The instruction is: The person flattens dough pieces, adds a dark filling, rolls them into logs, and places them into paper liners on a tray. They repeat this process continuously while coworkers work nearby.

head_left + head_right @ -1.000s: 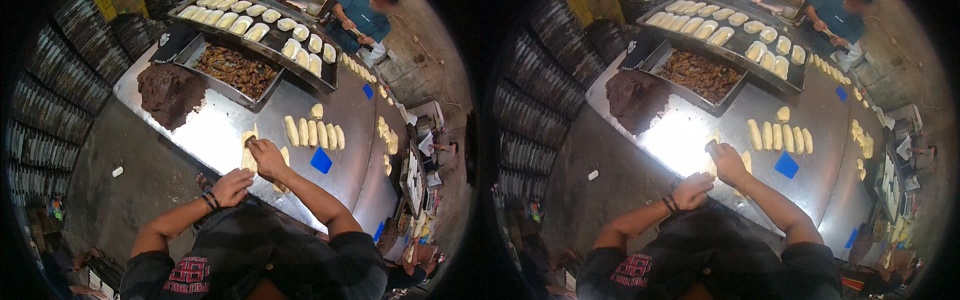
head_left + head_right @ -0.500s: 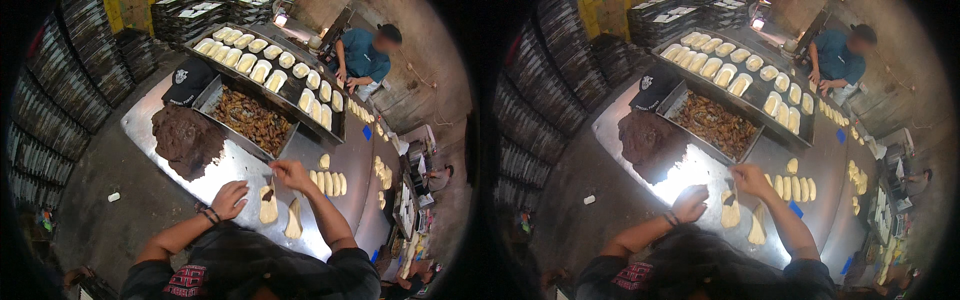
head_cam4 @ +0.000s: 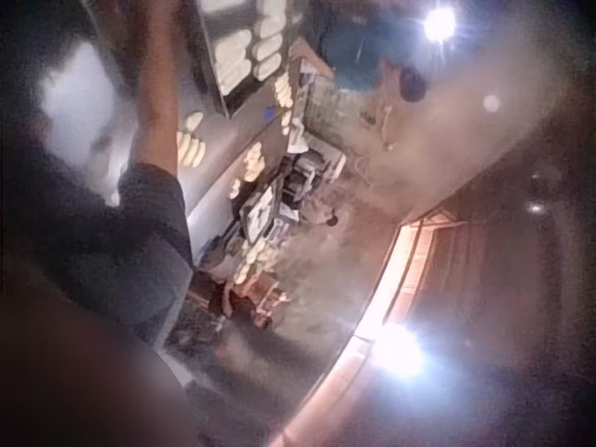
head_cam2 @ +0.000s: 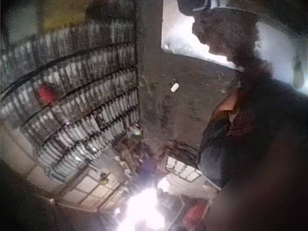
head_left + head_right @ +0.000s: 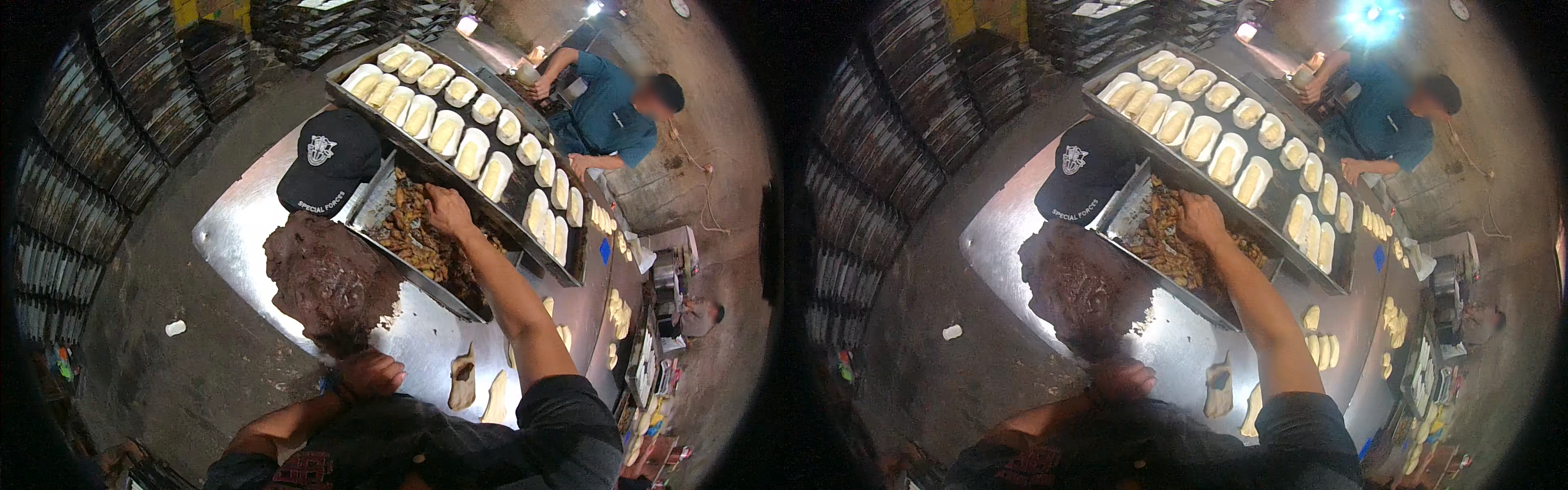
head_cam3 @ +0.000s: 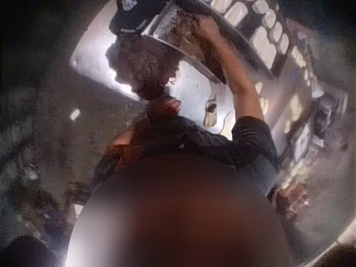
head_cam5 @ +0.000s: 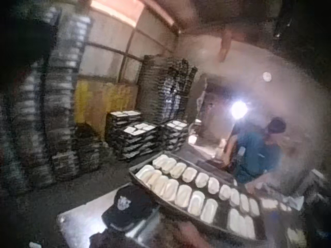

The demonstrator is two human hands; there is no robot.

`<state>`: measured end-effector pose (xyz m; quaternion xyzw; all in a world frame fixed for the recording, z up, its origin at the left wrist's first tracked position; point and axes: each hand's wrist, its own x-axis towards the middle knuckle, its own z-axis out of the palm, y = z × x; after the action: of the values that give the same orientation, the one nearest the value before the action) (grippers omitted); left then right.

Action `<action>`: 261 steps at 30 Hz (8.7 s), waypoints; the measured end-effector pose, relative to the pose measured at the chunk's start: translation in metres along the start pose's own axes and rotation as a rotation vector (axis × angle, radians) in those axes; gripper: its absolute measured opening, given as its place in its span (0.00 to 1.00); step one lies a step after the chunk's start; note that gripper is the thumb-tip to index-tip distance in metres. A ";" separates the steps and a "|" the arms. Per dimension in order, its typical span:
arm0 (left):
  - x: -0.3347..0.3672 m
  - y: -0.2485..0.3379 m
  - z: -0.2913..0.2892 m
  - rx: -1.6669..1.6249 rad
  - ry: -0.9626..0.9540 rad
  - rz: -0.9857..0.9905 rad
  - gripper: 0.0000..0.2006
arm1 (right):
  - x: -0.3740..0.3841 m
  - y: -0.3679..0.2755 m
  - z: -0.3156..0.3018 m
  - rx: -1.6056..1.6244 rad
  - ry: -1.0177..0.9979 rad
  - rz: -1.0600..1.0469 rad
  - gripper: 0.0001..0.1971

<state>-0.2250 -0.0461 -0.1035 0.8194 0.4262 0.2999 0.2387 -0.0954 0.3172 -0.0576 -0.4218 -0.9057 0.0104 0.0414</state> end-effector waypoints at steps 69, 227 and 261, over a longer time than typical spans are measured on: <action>-0.017 0.135 0.106 0.215 -0.002 0.066 0.37 | -0.464 -0.078 -0.034 0.555 -0.062 -0.112 0.28; 0.043 0.047 0.074 0.365 -0.171 -0.173 0.34 | -0.142 -0.147 0.000 -0.118 -0.231 -0.550 0.09; 0.029 0.054 0.033 0.233 -0.045 -0.055 0.35 | -0.345 -0.080 -0.040 0.711 0.015 0.051 0.15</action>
<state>-0.1585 -0.0546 -0.0837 0.8360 0.4751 0.2233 0.1596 0.0679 0.0010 -0.0360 -0.4035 -0.8344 0.3228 0.1919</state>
